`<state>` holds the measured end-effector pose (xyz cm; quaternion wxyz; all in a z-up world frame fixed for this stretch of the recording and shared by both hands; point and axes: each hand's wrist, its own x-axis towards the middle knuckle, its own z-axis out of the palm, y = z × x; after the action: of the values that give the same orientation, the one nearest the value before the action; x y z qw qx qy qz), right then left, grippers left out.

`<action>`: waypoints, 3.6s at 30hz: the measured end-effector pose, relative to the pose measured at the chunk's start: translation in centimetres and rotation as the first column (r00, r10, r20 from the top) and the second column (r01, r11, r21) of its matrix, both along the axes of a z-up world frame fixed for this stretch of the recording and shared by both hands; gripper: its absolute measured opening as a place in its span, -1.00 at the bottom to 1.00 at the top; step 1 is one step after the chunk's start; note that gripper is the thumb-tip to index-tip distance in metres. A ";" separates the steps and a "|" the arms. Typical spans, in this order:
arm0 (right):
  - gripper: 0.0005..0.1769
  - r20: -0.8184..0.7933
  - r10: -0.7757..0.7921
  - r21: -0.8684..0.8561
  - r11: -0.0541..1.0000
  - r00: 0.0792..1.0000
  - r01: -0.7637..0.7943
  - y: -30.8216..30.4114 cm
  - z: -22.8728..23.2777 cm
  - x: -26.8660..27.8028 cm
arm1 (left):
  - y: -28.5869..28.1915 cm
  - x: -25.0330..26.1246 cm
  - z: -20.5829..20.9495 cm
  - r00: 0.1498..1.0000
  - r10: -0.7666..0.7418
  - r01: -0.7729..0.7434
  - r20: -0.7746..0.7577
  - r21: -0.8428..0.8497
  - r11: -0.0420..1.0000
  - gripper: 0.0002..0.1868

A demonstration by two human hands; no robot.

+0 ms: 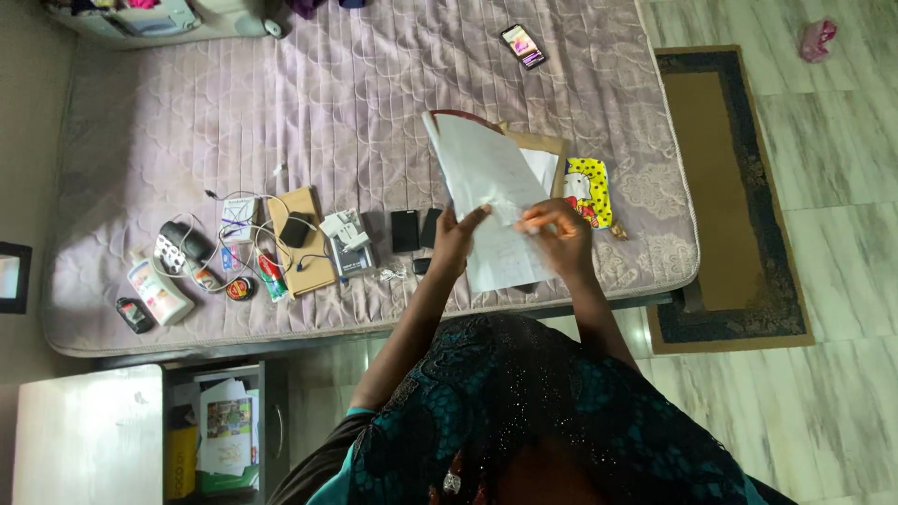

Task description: Searching through and organizing items in a nightstand drawer and on a bed.

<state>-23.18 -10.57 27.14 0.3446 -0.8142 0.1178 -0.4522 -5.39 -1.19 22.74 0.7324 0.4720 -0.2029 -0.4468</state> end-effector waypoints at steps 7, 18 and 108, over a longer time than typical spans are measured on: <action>-0.76 0.250 -0.240 0.845 0.527 0.938 -0.091 -2.1 -1.0 -2.7 | -0.6 -1.0 1.5 1.000 -0.026 0.026 0.009 -0.089 0.996 -0.48; -0.74 0.288 -0.153 0.847 0.500 0.945 -0.177 -4.8 -1.2 -5.5 | -2.2 -4.5 2.9 0.994 -0.057 0.057 0.094 0.006 0.998 -0.42; -0.52 0.373 0.113 0.817 0.431 0.921 -0.384 0.6 1.2 -6.1 | 11.0 -2.8 -4.5 0.946 0.248 -0.250 -0.209 0.015 0.968 -0.35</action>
<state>-29.25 -10.01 28.38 0.7878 -0.4614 0.1635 -0.3738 -8.23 9.80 18.26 0.8028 0.4402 -0.0662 -0.3966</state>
